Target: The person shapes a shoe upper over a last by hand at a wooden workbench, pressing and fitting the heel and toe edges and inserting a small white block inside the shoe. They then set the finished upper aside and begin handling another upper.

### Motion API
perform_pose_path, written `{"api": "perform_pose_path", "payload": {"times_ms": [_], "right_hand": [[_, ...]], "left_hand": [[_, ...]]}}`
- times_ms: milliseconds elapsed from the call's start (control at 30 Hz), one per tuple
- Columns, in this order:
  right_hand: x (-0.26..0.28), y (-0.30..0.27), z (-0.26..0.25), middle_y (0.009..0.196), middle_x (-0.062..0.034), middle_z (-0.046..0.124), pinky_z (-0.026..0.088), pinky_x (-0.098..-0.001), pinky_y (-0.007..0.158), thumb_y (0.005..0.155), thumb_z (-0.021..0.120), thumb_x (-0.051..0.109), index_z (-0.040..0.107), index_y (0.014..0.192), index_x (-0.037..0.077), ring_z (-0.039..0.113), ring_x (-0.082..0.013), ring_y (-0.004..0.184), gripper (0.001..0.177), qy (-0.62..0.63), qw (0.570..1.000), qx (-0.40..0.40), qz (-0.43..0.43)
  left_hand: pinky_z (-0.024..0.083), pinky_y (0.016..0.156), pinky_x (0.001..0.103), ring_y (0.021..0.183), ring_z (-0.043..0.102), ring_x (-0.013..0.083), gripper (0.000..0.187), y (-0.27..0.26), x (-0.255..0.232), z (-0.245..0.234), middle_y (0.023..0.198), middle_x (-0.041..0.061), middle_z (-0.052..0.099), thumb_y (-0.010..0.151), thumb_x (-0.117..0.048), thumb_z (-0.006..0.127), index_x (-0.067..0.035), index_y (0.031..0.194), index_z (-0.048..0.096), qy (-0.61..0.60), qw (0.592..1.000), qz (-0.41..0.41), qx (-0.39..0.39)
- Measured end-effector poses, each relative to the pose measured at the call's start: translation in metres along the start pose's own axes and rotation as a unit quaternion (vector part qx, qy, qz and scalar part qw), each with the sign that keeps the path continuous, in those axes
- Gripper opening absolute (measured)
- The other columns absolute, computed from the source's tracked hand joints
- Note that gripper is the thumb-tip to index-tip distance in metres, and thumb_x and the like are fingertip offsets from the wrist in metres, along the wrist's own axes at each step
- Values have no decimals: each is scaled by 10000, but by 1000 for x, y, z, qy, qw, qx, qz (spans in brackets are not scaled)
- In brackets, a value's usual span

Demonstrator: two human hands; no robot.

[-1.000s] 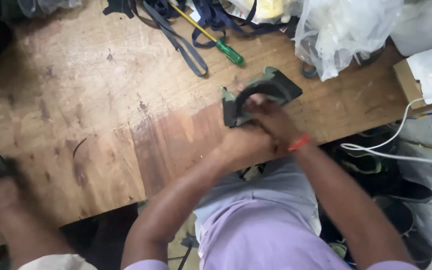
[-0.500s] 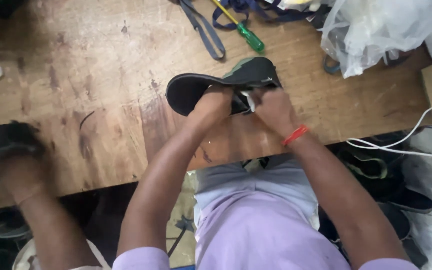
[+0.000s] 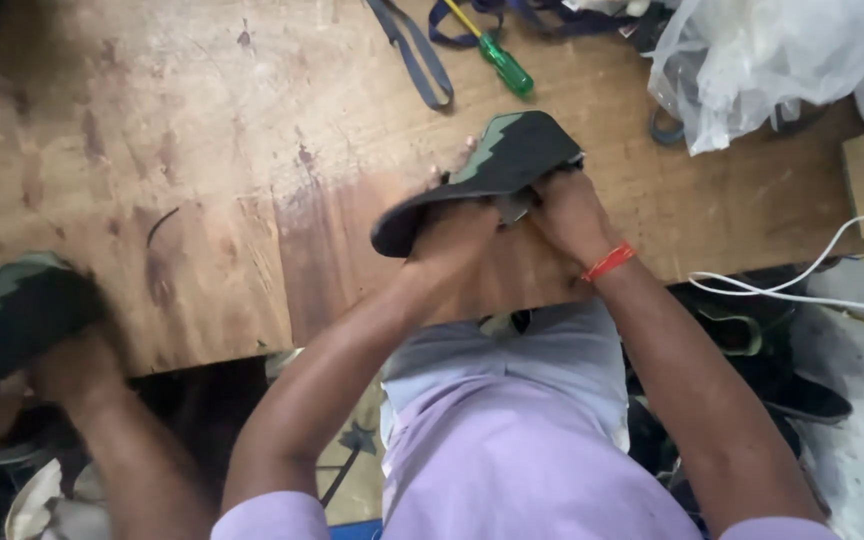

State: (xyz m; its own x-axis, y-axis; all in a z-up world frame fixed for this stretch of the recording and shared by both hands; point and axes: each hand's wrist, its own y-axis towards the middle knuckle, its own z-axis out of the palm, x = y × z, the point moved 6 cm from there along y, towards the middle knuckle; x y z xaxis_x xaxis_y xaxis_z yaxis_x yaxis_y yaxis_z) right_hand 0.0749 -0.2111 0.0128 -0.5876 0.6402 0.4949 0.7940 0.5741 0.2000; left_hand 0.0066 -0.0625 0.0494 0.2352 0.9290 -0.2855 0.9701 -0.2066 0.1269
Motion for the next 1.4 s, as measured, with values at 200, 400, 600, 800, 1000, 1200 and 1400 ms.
{"api": "perform_pose_path", "payload": {"times_ms": [200,400,600,800,1000,1200,1400], "right_hand": [[14,8,-16,1099,-246,708,537,-504,881,815,673,83,734,1148,37,654,-452,1045,341,105,994,-6,7],[15,-9,-41,1007,-253,695,536,-515,771,867,658,136,746,1135,66,661,-454,957,291,76,995,-46,38],[-6,-7,-51,852,-243,669,521,-525,664,926,725,238,776,1122,105,665,-456,814,242,40,993,-63,91],[-15,-12,-43,908,-215,716,550,-519,702,860,715,186,785,1077,100,681,-445,815,244,-21,996,-57,64],[-4,-16,-42,921,-208,715,551,-513,694,826,701,185,771,1102,105,683,-424,801,296,-37,998,-3,52],[33,-29,-43,1108,-186,702,515,-508,911,987,652,329,722,1105,49,655,-389,1049,312,-130,990,42,-38],[56,-37,-43,1244,-235,658,396,-544,1126,981,606,509,672,1226,-37,577,-423,1240,602,-122,990,11,-74]], "left_hand": [[241,1120,717,1453,346,452,580,37,13,41,1526,250,420,883,-170,530,-18,1442,493,29,997,47,-53],[307,1177,626,1430,391,437,638,50,5,57,1524,230,448,867,-159,581,-18,1481,477,-31,999,28,19],[385,1167,526,1421,443,446,501,81,25,119,1509,192,509,963,-159,540,-54,1453,527,-141,982,-42,-115],[420,1135,458,1354,494,417,454,79,-1,16,1420,197,541,961,-161,514,-100,1403,595,-51,997,48,-16],[422,1091,488,1275,512,459,409,76,-6,19,1394,260,565,921,-153,506,-60,1296,644,-9,998,62,-15],[377,1186,495,1381,507,420,516,27,-5,33,1477,313,535,960,-156,495,78,1414,568,184,966,165,-75],[267,1262,540,1497,383,438,585,15,-6,24,1567,314,399,981,-167,462,106,1499,454,196,966,161,-45]]}}
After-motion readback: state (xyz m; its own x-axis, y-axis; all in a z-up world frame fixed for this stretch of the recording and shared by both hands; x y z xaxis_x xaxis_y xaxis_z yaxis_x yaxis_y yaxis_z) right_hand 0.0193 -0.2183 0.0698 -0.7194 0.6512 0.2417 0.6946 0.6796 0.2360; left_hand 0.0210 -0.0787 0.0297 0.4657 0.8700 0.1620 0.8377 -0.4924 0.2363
